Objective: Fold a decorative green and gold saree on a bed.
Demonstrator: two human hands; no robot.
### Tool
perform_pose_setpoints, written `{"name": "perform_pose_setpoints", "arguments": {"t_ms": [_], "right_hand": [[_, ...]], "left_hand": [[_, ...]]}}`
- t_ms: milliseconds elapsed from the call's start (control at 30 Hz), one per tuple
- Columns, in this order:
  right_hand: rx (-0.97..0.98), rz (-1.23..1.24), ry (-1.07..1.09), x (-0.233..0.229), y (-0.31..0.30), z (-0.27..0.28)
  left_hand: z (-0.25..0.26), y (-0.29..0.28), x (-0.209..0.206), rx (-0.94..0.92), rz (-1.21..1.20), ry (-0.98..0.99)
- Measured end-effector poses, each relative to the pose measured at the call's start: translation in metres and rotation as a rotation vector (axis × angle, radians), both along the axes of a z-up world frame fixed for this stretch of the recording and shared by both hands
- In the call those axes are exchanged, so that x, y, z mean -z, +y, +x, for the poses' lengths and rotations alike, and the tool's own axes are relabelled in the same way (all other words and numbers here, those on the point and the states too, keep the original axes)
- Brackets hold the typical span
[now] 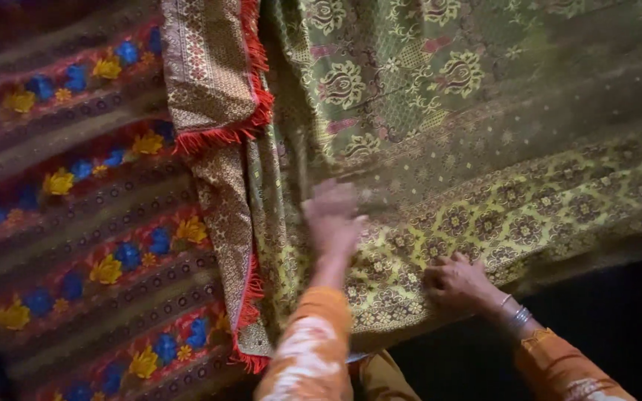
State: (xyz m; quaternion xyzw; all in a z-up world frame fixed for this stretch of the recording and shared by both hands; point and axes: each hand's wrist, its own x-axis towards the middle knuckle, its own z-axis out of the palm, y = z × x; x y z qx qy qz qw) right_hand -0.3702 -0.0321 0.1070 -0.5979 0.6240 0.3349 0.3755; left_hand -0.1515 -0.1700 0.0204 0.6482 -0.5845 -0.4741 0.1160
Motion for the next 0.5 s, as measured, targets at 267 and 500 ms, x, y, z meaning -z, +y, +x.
{"name": "perform_pose_setpoints", "arguments": {"t_ms": [267,500], "right_hand": [[0.061,0.028,-0.208,0.009,-0.027,-0.008],[0.205,-0.738,-0.394,0.050,-0.118,0.051]], "left_hand": [[0.078,0.027,0.013,0.272,-0.377,-0.642],[0.077,0.034,0.029,0.231,-0.462,-0.665]]}}
